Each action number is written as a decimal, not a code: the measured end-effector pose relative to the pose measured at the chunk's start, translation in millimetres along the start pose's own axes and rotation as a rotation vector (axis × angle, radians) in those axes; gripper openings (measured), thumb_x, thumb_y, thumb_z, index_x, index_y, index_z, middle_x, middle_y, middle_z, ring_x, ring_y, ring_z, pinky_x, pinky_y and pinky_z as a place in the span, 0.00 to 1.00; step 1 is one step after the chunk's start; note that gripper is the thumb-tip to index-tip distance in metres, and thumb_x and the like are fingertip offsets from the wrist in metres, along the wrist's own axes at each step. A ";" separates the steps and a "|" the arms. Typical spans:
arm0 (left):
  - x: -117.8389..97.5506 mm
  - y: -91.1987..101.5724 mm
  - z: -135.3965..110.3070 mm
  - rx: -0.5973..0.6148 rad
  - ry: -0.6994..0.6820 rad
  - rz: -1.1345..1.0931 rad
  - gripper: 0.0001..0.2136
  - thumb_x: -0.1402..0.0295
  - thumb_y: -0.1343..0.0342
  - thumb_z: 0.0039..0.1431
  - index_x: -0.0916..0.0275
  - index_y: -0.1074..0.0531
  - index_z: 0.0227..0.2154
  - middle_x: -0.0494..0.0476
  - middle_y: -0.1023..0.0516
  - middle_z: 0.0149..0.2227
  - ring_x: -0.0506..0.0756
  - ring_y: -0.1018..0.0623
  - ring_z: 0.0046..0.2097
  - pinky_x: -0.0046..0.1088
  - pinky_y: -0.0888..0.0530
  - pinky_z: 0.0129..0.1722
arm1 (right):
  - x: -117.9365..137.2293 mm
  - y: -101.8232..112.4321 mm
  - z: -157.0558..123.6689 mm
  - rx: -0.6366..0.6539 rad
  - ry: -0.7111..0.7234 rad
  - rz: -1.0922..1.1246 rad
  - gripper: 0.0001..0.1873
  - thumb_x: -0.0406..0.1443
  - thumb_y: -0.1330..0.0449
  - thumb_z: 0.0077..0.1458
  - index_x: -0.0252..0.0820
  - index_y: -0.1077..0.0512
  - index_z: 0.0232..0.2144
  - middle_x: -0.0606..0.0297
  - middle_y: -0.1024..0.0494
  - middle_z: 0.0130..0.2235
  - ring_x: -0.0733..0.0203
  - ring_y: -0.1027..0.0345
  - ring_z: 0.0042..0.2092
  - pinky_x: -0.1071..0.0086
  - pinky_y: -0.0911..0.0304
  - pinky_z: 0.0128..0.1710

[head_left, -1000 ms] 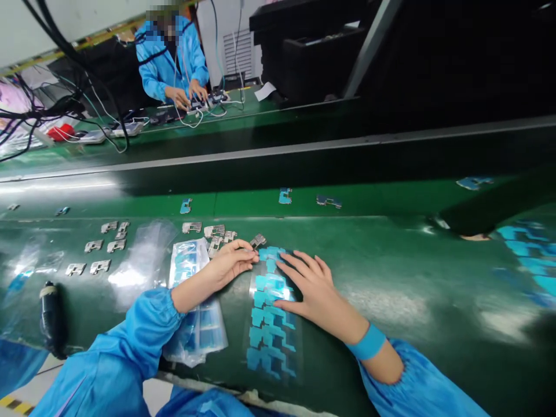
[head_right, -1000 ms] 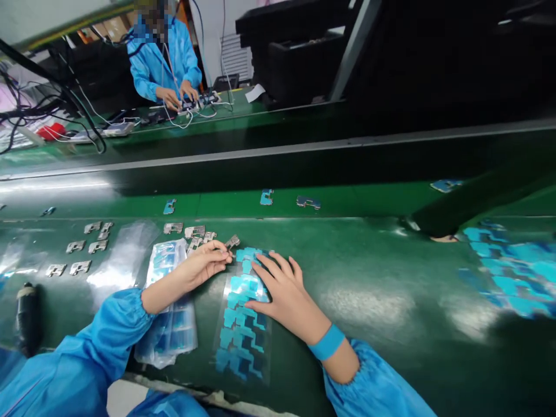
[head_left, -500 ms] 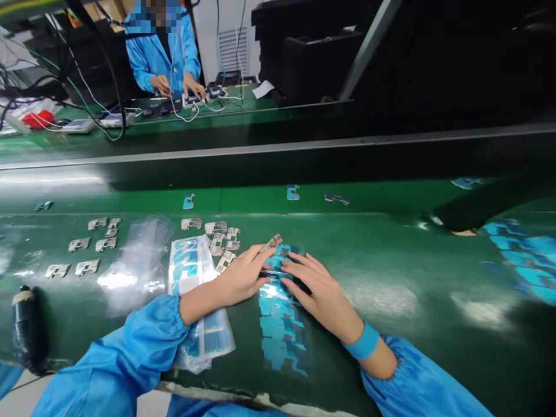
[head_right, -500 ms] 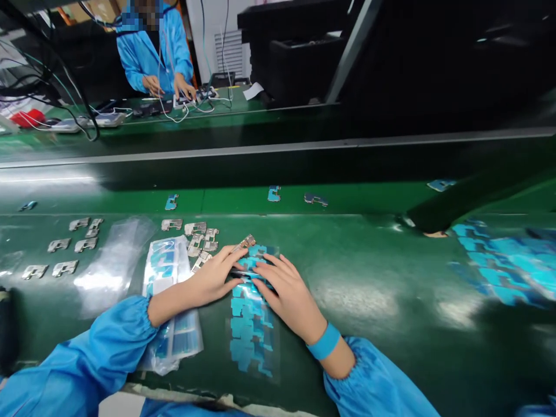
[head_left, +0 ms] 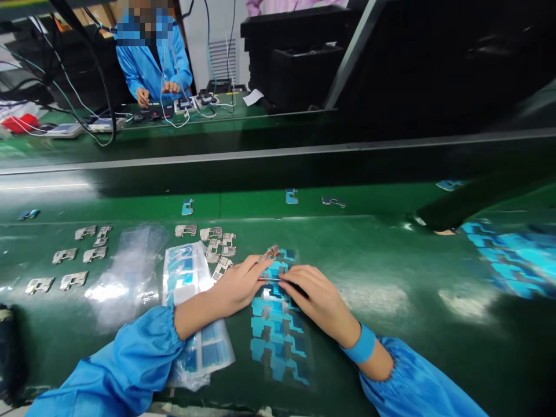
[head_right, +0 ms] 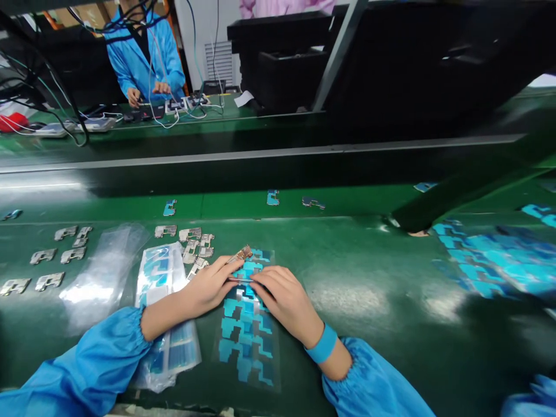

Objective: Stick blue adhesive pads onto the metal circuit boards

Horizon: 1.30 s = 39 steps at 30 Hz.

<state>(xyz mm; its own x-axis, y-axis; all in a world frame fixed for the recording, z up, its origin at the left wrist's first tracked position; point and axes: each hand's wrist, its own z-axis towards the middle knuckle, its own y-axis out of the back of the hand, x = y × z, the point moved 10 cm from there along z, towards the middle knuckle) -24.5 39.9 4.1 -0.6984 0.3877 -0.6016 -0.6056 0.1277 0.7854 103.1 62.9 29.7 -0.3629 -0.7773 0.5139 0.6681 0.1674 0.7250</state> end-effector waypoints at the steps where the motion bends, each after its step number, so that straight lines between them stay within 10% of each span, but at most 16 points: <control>1: 0.8 1.1 -0.4 0.000 0.014 -0.021 0.19 0.66 0.54 0.72 0.59 0.43 0.63 0.65 0.30 0.57 0.61 0.22 0.54 0.40 0.21 0.51 | -1.5 1.3 -0.6 -0.014 -0.014 0.005 0.06 0.34 0.40 0.65 0.44 0.25 0.44 0.59 0.18 0.39 0.52 0.24 0.42 0.56 0.26 0.45; 13: 1.3 7.4 -3.4 0.061 0.064 -0.171 0.25 0.55 0.49 0.69 0.61 0.40 0.63 0.67 0.30 0.57 0.63 0.24 0.55 0.43 0.25 0.55 | -0.4 33.2 -2.7 -0.208 -0.098 0.146 0.07 0.30 0.37 0.60 0.46 0.22 0.38 0.57 0.21 0.44 0.52 0.24 0.47 0.56 0.27 0.48; 19: -1.8 18.0 -2.7 -0.047 0.080 -0.299 0.15 0.61 0.46 0.68 0.59 0.28 0.53 0.63 0.24 0.52 0.61 0.24 0.54 0.43 0.27 0.55 | -71.9 40.1 -30.5 -0.410 -0.694 0.613 0.13 0.42 0.29 0.52 0.46 0.22 0.39 0.63 0.19 0.33 0.56 0.22 0.33 0.63 0.24 0.36; 23: 13.4 4.5 -6.7 -0.160 0.342 -0.695 0.04 0.66 0.41 0.62 0.61 0.28 0.36 0.56 0.21 0.37 0.54 0.20 0.38 0.32 0.23 0.38 | -79.0 17.9 -32.0 -0.382 -0.839 0.936 0.18 0.46 0.25 0.45 0.45 0.22 0.36 0.66 0.20 0.30 0.57 0.21 0.34 0.61 0.22 0.41; 28: 4.3 -32.7 -13.5 -0.111 0.477 -1.235 0.15 0.70 0.35 0.56 0.59 0.36 0.40 0.49 0.23 0.33 0.51 0.19 0.34 0.24 0.26 0.31 | -65.1 2.9 -29.3 -0.249 -0.874 0.983 0.18 0.47 0.25 0.45 0.44 0.21 0.33 0.66 0.21 0.28 0.59 0.23 0.31 0.65 0.24 0.36; 39: 3.5 -21.4 -19.2 -0.198 0.415 -1.038 0.21 0.69 0.31 0.51 0.60 0.27 0.48 0.56 0.15 0.38 0.58 0.15 0.42 0.37 0.18 0.46 | -59.7 -1.6 -41.2 -0.112 -0.879 0.792 0.14 0.45 0.24 0.42 0.43 0.18 0.27 0.61 0.17 0.28 0.61 0.25 0.27 0.74 0.29 0.26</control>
<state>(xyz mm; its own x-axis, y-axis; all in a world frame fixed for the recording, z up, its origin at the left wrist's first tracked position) -21.4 20.9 -17.6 0.1259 -0.1586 -0.9793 -0.9895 0.0502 -0.1354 150.5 84.1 -20.9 -0.1150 0.2084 0.9713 0.9444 0.3261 0.0419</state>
